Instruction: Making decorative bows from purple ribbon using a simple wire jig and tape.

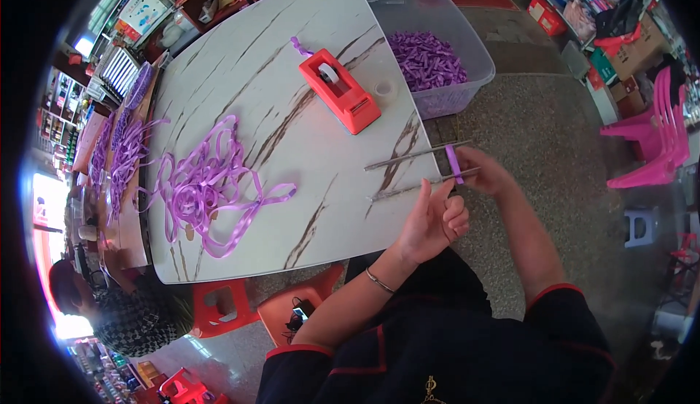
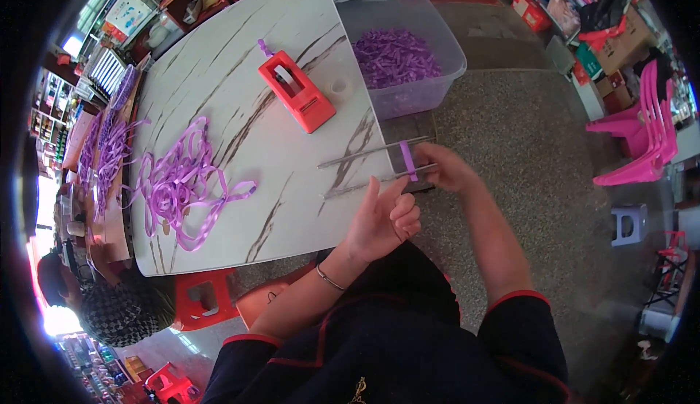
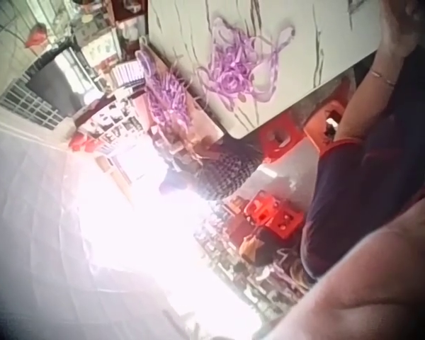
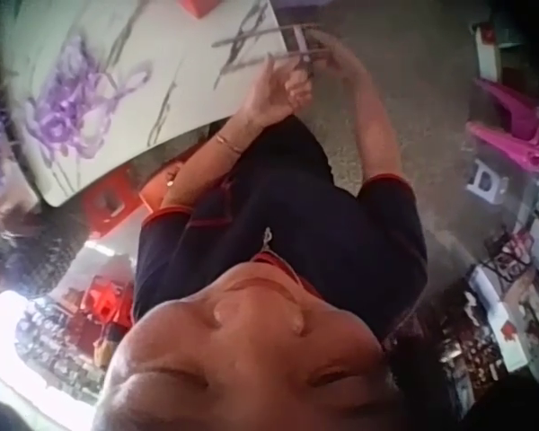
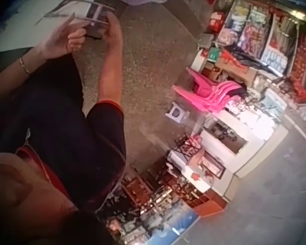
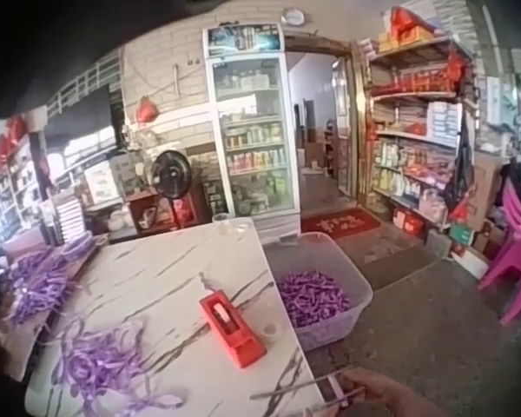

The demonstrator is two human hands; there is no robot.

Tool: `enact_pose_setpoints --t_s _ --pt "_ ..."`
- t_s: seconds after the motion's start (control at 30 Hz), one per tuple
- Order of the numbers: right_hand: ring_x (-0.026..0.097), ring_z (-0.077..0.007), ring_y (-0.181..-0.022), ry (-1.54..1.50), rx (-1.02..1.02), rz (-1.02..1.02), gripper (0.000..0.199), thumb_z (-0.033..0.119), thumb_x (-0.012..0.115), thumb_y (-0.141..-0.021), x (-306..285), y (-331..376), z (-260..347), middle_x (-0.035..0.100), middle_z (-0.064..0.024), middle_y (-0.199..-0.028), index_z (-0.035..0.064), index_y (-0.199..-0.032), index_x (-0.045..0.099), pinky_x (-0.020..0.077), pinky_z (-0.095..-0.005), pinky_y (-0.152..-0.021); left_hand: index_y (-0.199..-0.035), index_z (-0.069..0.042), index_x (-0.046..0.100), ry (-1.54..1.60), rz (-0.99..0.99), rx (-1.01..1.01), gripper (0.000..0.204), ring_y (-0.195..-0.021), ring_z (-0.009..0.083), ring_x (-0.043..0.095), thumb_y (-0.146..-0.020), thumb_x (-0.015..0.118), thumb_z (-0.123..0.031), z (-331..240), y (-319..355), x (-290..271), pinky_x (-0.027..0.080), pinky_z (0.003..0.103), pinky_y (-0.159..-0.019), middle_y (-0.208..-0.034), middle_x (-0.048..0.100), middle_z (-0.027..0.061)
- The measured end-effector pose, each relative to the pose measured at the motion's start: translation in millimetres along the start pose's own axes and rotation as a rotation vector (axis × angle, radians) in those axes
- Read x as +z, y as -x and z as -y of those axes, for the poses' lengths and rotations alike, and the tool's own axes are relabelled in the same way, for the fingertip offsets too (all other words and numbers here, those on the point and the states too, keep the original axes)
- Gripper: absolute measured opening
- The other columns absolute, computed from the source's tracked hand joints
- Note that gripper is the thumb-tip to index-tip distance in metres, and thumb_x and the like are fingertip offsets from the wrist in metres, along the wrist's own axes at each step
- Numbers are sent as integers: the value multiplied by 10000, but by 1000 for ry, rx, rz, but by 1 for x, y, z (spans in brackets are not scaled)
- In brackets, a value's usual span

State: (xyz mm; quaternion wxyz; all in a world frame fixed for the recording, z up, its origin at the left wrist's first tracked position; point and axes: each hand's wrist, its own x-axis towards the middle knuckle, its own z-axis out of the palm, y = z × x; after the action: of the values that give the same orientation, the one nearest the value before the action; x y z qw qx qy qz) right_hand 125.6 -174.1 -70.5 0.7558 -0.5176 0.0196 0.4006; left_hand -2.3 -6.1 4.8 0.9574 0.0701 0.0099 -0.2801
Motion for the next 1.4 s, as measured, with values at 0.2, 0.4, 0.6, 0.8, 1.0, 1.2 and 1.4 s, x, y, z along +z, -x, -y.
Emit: enact_pose_setpoints --t_s 0.2,0.4,0.6,0.8,1.0,1.2,1.4 --pt "611 -161 -787 -647 52 452 282 281 509 -895 12 -28 -50 627 -57 -926 91 -1098 556 518 -323 -686 -1135 -137 401 2 8 8 507 -623 118 362 -922 234 -565 0 -3 1 334 253 -625 -640 319 -18" --pt "597 -150 -763 -539 -87 462 222 285 550 -875 12 -37 -51 592 -48 -846 114 -1016 549 517 -273 -632 -1142 -137 404 7 11 -5 518 -624 122 363 -922 220 -568 2 -5 2 327 253 -626 -642 319 -15" --pt "567 -128 -723 -418 -77 433 201 300 585 -850 32 -26 -35 547 -9 -834 117 -884 509 492 -271 -626 -1141 -131 404 -12 2 7 526 -624 122 369 -921 215 -570 0 -2 -1 334 254 -633 -643 321 -13" --pt "556 -113 -738 -381 -12 433 217 309 605 -834 8 -25 -34 546 6 -847 113 -877 523 486 -269 -622 -1140 -121 404 -14 -5 6 533 -624 123 372 -920 221 -571 1 -4 2 335 255 -632 -644 324 -13" --pt "521 -58 -640 -203 -18 172 144 240 583 -856 31 4 0 546 42 -768 98 -853 556 427 -209 -545 -1136 -130 409 -21 10 19 518 -625 122 365 -921 231 -566 1 -2 0 332 254 -628 -643 323 -12" --pt "452 -20 -571 12 -10 218 171 237 554 -879 5 4 16 532 56 -738 76 -878 607 354 -162 -502 -1106 -114 418 -42 -30 32 501 -604 98 336 -921 273 -556 4 -3 5 312 242 -608 -619 304 -26" --pt "444 -23 -613 196 53 74 311 340 468 -908 22 25 49 510 49 -710 66 -877 612 303 -167 -477 -1133 -119 413 -33 -18 29 500 -603 95 337 -922 278 -551 4 -4 3 317 240 -610 -616 304 -28"
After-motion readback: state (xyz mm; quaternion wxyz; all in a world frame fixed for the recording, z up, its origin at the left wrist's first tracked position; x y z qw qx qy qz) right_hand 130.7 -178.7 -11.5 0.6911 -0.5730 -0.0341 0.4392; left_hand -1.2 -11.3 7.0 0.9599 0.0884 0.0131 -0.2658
